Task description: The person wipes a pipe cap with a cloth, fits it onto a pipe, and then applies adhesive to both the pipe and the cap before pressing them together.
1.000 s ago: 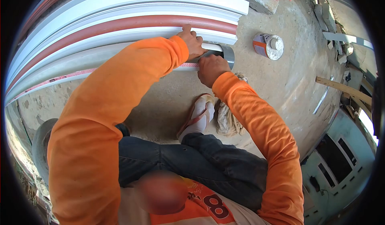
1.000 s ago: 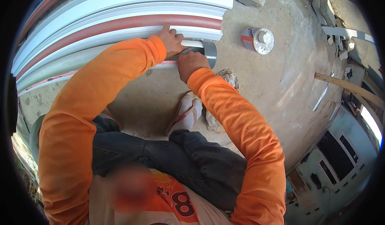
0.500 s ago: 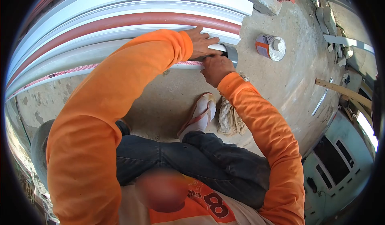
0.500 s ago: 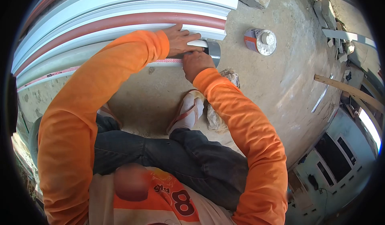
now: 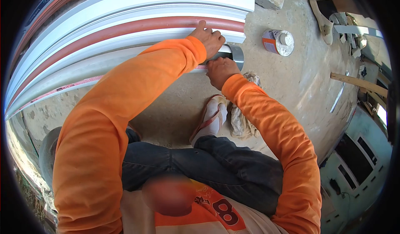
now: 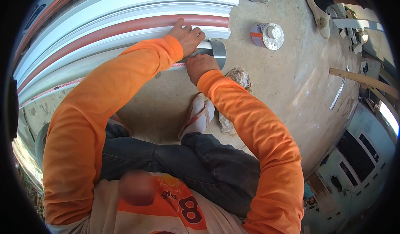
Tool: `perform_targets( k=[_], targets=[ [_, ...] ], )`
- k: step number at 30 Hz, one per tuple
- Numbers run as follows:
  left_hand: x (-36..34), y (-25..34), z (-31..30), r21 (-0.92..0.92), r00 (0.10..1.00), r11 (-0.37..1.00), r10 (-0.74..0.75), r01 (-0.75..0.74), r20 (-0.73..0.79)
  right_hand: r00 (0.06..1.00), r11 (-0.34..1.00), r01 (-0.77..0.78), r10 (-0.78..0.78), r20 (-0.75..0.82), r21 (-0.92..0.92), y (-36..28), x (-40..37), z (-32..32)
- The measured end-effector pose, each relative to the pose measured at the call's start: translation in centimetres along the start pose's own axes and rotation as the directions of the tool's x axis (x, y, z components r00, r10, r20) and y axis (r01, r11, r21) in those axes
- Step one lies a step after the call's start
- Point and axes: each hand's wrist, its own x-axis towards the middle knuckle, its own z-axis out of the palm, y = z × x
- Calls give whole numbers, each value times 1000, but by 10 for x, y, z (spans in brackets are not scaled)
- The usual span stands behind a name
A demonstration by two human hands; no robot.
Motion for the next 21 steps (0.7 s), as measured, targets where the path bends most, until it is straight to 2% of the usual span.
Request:
perform_targets(
  k=[3, 5, 7, 9, 12, 14, 18, 21],
  targets=[
    [9, 5, -1, -1, 999, 1000, 18, -18, -31, 1000, 1000, 11, -12, 25, 17, 3, 2, 4],
    [13, 8, -6, -9, 999, 999, 37, -38, -38, 1000, 998, 10, -8, -31, 61, 3, 0, 2],
    [14, 4, -8, -16, 997, 998, 67, -66, 44, 1000, 999, 1, 0, -20, 53, 1, -1, -1],
    [13, 7, -7, -45, 997, 997, 63, -61, 42, 1000, 999, -7, 7, -7, 45, 0, -3, 2],
    [15, 11, -9, -61, 997, 997, 58, -54, 57, 998, 999, 33, -31, -49, 37, 1, -5, 11],
    [19, 13, -13, -76, 994, 997, 36, -28, 99, 982, 999, 45, -39, -185, 27, 1, -8, 16],
    [20, 15, -16, -75, 997, 997, 20, -14, 75, 983, 995, 7, 11, -181, 95, 1, -6, 15],
    [23, 13, -11, -69, 998, 997, 48, -46, 37, 995, 996, 0, 10, -99, 93, 1, -7, 8]
  ],
)
